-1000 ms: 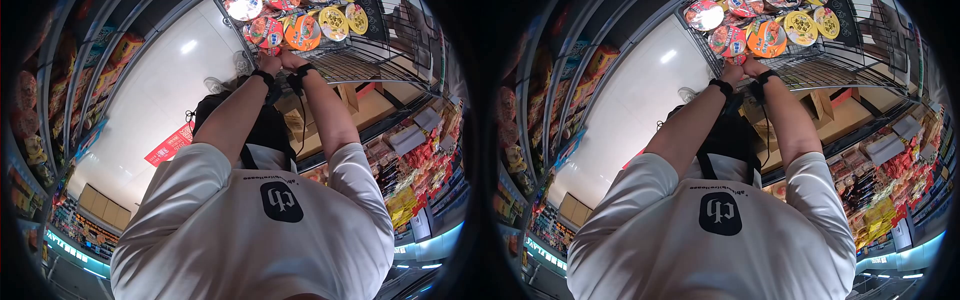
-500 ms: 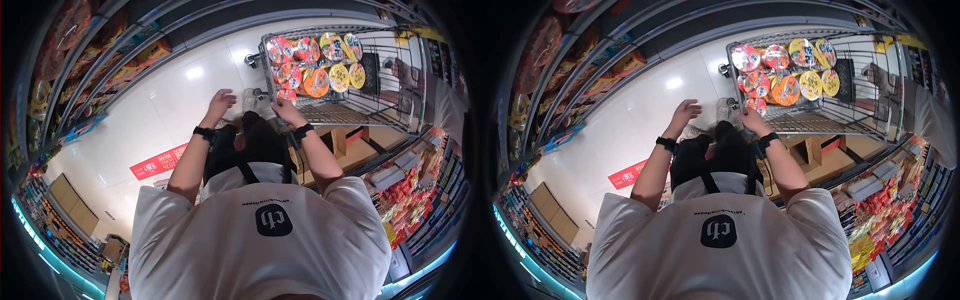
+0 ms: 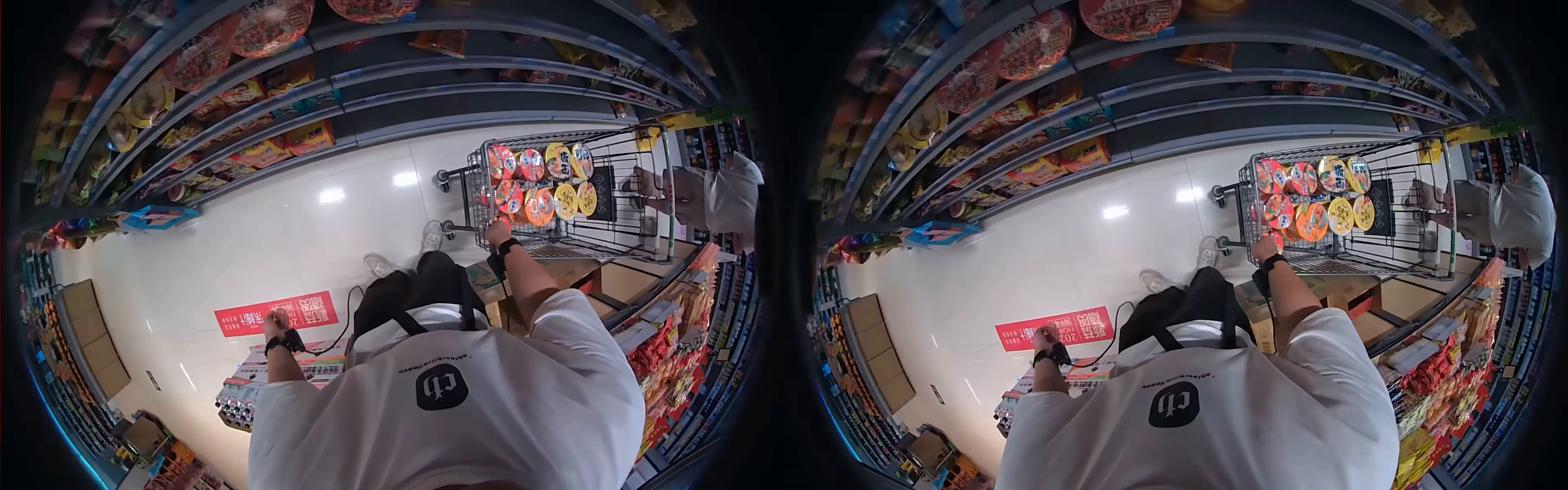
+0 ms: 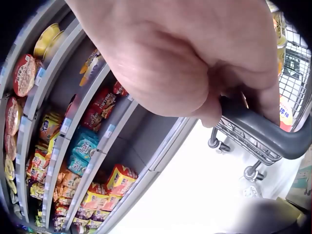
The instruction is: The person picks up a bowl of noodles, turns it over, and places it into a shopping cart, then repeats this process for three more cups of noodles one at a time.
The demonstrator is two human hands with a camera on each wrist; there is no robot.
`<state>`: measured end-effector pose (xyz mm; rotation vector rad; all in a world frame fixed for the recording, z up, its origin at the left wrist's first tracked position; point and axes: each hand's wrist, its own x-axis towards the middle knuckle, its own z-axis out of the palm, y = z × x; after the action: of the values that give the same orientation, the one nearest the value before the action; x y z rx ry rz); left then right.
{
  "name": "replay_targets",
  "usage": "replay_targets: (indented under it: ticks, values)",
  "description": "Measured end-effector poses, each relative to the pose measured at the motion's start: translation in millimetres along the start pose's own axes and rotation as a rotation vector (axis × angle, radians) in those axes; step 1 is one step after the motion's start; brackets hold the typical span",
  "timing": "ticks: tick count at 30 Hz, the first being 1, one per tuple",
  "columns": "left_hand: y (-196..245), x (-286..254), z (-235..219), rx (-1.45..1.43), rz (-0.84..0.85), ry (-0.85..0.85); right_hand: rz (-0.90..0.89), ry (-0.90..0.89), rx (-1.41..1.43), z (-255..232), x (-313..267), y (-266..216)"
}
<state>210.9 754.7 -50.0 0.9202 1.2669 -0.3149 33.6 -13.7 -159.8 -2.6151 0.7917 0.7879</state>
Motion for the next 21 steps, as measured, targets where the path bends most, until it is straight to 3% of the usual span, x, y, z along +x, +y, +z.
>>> replay_targets:
  ticks: [1, 3, 5, 6, 7, 8, 10, 13, 15, 17, 20, 21]
  values:
    - [20, 13, -21, -0.076, 0.003, -0.031, -0.175, -0.170, -0.314, -46, -21, -19]
    - [50, -11, -23, 0.146, 0.233, 0.077, 0.214, -0.019, -0.001, -40, -22, -27]
    - [73, -18, -33, 0.427, 0.405, -0.001, 0.003, -0.079, -0.350, -15, -9, -13]
    - [76, -36, -19, 0.544, 0.438, 0.050, 0.008, -0.051, -0.337, 29, 3, 31]
    - [76, -51, -6, 0.661, 0.469, 0.103, 0.021, -0.038, -0.424, 60, 37, 41]
    - [76, -40, -5, 0.777, 0.458, 0.051, 0.033, -0.014, -0.414, 60, 38, 30]
    - [71, -28, -1, 1.042, 0.404, -0.045, 0.406, -0.010, 0.100, 54, 31, -8]
    - [51, -28, 26, 1.369, 0.213, -0.300, 0.461, -0.023, 0.214, 26, 6, -42]
    - [40, -50, 59, 1.307, 0.035, -0.409, 0.499, -0.051, 0.321, 14, -5, -62]
    - [41, -66, 97, 1.286, -0.005, -0.420, 0.451, 0.086, 0.272, 31, -12, -82]
    - [56, -57, 121, 1.259, 0.084, -0.374, 0.411, 0.053, 0.341, -35, -55, -116]
    - [61, -56, 126, 1.269, 0.084, -0.377, 0.420, 0.052, 0.347, -35, -55, -117]
